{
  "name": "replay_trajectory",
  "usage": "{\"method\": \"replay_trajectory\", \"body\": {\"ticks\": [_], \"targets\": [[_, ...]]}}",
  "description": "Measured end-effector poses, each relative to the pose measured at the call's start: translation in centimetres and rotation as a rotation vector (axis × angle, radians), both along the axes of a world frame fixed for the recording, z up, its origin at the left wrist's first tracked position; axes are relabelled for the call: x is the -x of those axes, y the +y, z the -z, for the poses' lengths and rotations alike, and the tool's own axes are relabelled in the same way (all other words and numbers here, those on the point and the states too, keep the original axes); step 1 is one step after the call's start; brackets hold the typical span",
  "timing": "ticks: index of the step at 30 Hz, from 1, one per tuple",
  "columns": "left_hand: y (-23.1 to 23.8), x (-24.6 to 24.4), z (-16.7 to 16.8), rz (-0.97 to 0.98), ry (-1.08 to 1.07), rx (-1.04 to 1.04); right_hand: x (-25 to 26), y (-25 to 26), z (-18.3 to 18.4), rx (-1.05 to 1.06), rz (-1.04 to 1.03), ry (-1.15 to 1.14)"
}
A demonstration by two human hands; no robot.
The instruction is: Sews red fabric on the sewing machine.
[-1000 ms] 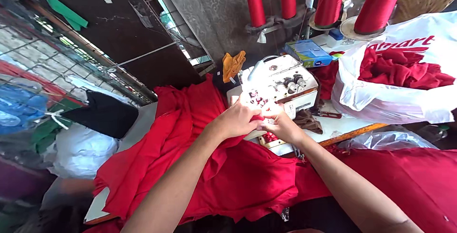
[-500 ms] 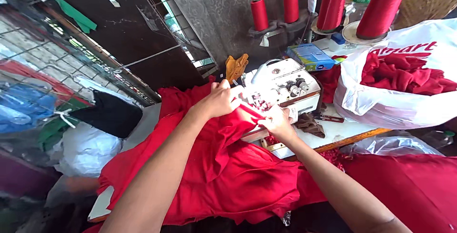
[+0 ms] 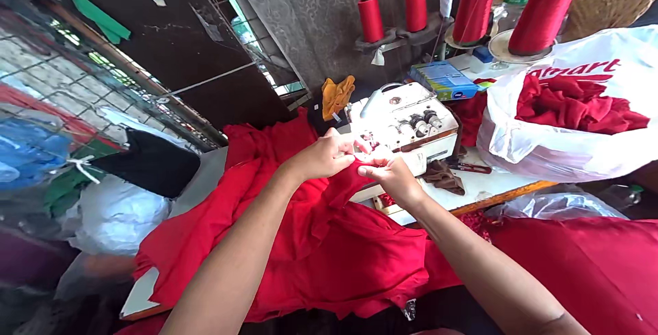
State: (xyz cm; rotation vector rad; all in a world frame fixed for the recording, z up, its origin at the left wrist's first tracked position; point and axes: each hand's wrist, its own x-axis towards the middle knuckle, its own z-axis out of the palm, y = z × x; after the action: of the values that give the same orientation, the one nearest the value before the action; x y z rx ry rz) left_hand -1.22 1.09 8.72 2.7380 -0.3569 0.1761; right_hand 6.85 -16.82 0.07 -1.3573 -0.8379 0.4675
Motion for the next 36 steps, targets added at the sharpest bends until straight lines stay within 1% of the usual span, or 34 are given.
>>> {"method": "replay_trajectory", "body": {"ticks": [2,5,7,9,12,15,17,20,23,26,28,29,30,31,33,34,36], "targets": [[-0.3,0.2,0.5,-0.017,0.058,-0.131,0.3,-0.3,0.6,0.034,0.011,-0.045],[-1.1,0.3,0.5,-0.099,0.231,-0.249,0.1,-0.3,1.2,0.119,0.011,-0.112],[-0.8,0.1,0.5,-0.109,0.242,-0.265,-0.3,-0.1,1.4,0.146,0.0,-0.114],[0.3,-0.3,0.6,-0.101,0.211,-0.217,-0.9,0.2,1.5,0.168,0.006,-0.121],[1.8,-0.5,1.0,-0.025,0.074,-0.015,-1.6,0.5,0.9,0.162,0.025,-0.171],[1.6,-1.1,1.1,0.012,0.01,0.325,-1.7,0.9,-0.4,0.183,0.041,-0.196],[1.3,-1.2,1.2,-0.004,0.046,0.501,-1.8,1.1,-0.9,0.164,0.012,-0.129],[1.5,-1.7,2.3,0.003,0.06,0.715,-2.3,1.0,-0.6,0.059,-0.059,0.01],[1.9,-1.9,3.4,0.049,0.08,0.902,-2.6,0.6,-0.6,0.036,-0.113,0.073],[1.8,-1.6,4.2,0.089,0.088,0.962,-2.0,-0.2,-0.7,0.04,-0.114,0.075],[1.8,-1.4,4.5,0.113,0.119,0.918,-1.2,-1.3,0.3,0.089,-0.02,-0.056],[1.5,-1.2,4.4,0.112,0.135,0.837,-0.5,-1.9,1.2,0.102,0.051,-0.124],[1.0,-1.0,4.2,0.104,0.141,0.697,0.1,-2.5,2.3,0.108,0.119,-0.168],[0.5,-0.9,4.0,0.118,0.135,0.513,0.6,-2.8,3.5,0.114,0.177,-0.192],[-0.3,-0.5,4.1,0.119,0.14,0.111,1.1,-2.8,6.1,0.113,0.241,-0.167],[-0.7,-0.4,4.0,0.08,0.169,-0.04,1.0,-2.4,7.1,0.103,0.257,-0.147],[-0.9,-0.4,3.6,-0.033,0.152,-0.234,0.0,-1.5,7.9,0.092,0.276,-0.138]]}}
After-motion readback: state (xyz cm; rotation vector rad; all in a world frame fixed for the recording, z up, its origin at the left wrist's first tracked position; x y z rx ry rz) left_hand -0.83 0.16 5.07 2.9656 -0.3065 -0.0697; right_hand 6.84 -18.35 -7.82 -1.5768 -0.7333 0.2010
